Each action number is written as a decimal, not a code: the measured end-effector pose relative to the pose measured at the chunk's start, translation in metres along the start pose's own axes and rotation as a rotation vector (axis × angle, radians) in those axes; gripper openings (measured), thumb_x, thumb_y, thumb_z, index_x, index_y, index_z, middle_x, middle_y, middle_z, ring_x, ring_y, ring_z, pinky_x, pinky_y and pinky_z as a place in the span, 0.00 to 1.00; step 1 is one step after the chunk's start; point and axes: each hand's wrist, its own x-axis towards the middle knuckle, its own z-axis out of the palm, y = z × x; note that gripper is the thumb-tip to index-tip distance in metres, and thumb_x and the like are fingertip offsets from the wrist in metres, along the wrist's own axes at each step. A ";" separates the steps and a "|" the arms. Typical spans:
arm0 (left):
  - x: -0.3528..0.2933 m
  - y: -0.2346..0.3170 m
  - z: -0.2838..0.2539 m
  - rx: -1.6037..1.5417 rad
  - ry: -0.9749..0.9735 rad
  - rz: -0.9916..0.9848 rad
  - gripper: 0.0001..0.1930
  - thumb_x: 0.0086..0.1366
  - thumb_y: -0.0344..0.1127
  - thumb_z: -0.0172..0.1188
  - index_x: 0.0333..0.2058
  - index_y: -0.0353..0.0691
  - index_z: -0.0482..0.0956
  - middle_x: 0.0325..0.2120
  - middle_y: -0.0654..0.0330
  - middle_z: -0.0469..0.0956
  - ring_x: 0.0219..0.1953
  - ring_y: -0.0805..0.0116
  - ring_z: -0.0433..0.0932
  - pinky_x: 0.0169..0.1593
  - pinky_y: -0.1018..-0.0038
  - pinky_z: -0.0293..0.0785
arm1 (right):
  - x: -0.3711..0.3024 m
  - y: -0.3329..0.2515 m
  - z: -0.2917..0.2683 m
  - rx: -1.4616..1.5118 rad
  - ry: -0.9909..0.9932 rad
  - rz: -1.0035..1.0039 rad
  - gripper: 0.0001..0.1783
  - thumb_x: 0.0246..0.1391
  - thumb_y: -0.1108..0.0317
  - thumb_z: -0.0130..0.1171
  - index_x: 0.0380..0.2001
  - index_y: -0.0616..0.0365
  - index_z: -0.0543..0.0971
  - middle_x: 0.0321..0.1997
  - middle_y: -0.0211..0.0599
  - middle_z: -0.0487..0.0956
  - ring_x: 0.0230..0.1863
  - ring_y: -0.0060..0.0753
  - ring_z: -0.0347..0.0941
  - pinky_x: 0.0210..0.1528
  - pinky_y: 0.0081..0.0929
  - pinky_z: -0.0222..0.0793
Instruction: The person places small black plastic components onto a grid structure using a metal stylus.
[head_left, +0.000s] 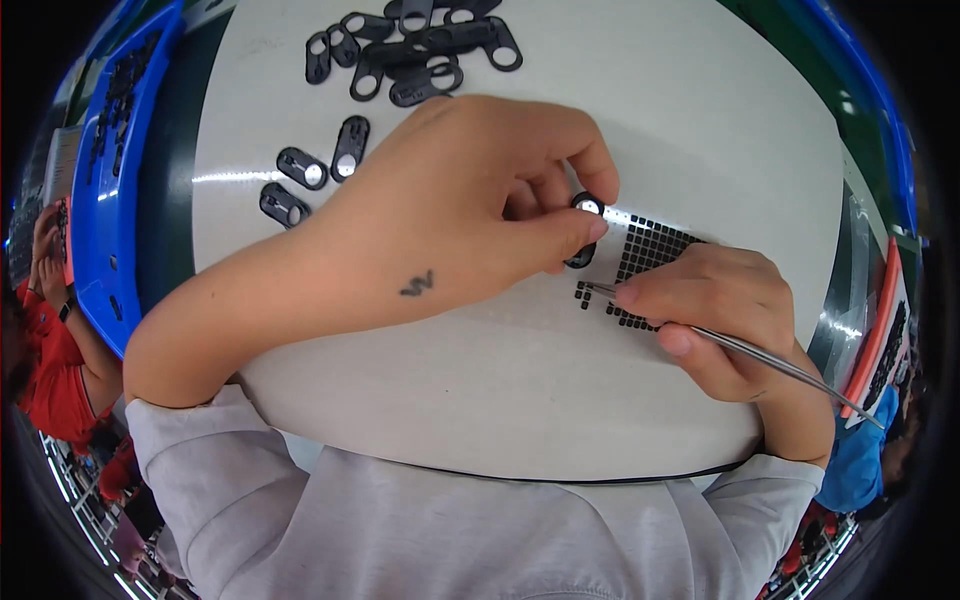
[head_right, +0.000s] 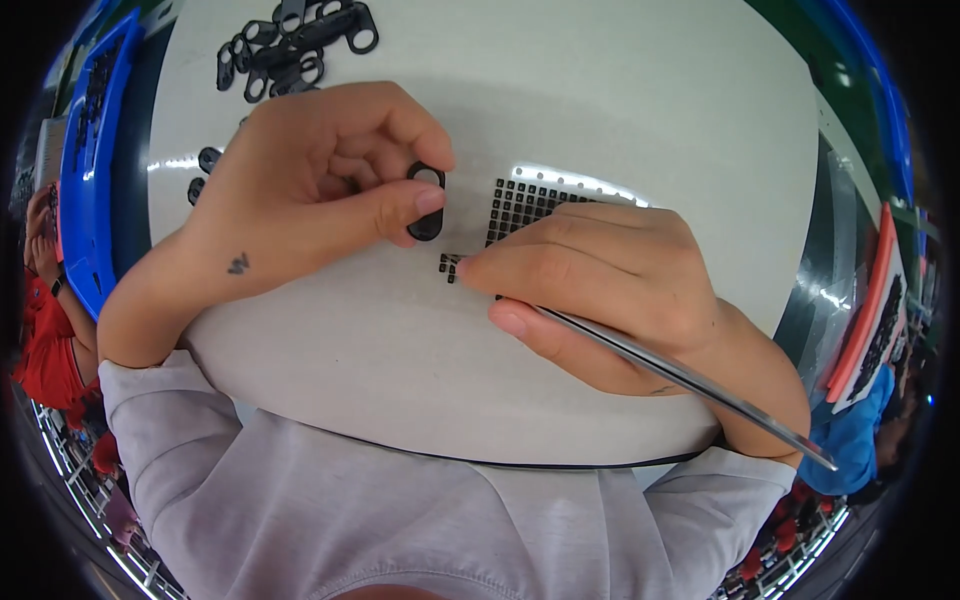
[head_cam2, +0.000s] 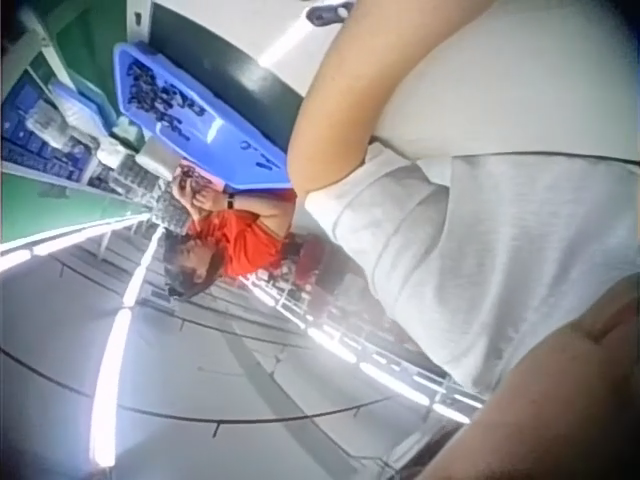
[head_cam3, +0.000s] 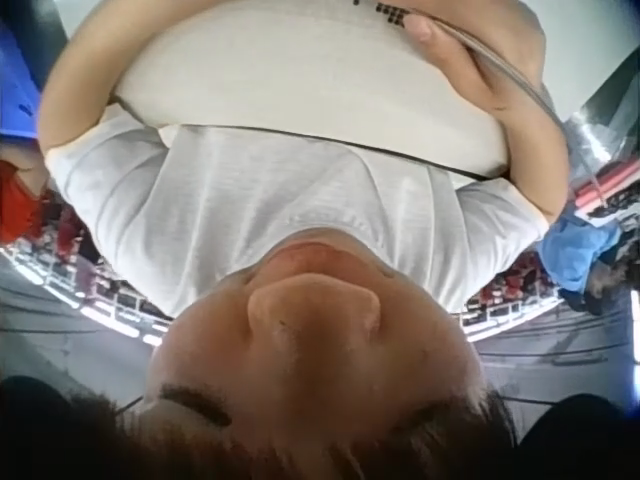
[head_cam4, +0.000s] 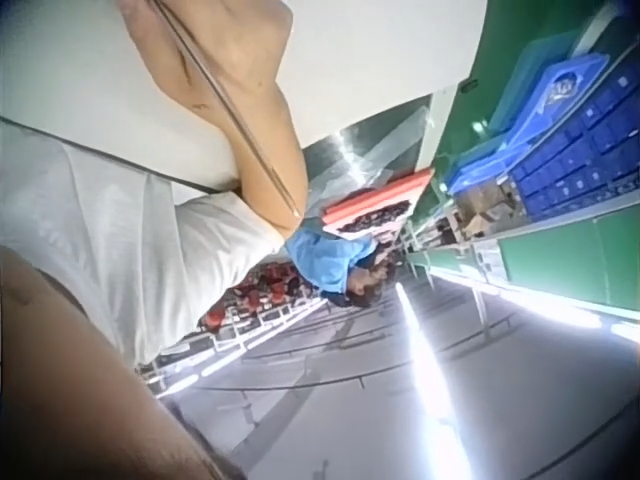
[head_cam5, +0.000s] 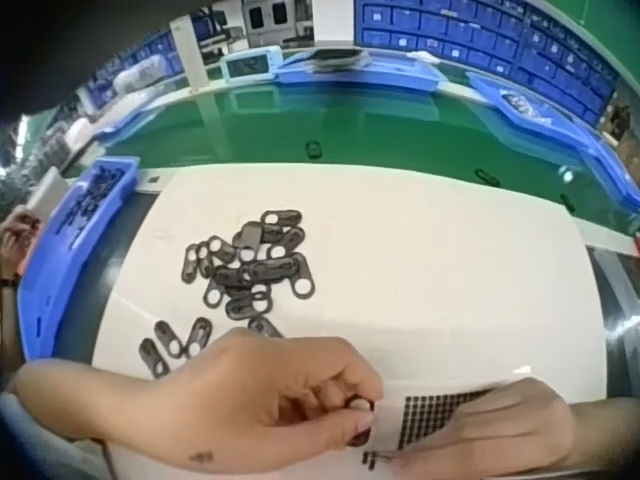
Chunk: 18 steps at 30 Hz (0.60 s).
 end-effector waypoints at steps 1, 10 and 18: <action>0.001 -0.001 0.001 0.030 0.018 0.035 0.07 0.55 0.26 0.57 0.33 0.30 0.71 0.19 0.64 0.71 0.23 0.81 0.72 0.27 0.86 0.70 | 0.000 0.000 -0.001 0.005 -0.006 0.003 0.09 0.49 0.69 0.49 0.28 0.64 0.76 0.24 0.43 0.77 0.19 0.32 0.72 0.23 0.23 0.67; 0.003 -0.003 0.002 -0.012 -0.023 0.013 0.06 0.55 0.26 0.56 0.31 0.30 0.71 0.18 0.64 0.72 0.22 0.81 0.72 0.27 0.86 0.70 | -0.005 -0.001 0.001 0.119 0.076 0.080 0.16 0.56 0.64 0.43 0.31 0.66 0.75 0.30 0.47 0.77 0.20 0.29 0.73 0.24 0.22 0.69; 0.004 0.001 0.001 0.048 -0.027 -0.007 0.06 0.55 0.26 0.56 0.30 0.31 0.71 0.17 0.63 0.72 0.21 0.80 0.73 0.26 0.87 0.69 | -0.004 0.000 -0.001 0.033 0.035 0.023 0.14 0.55 0.67 0.44 0.33 0.67 0.74 0.32 0.47 0.77 0.22 0.29 0.73 0.25 0.21 0.70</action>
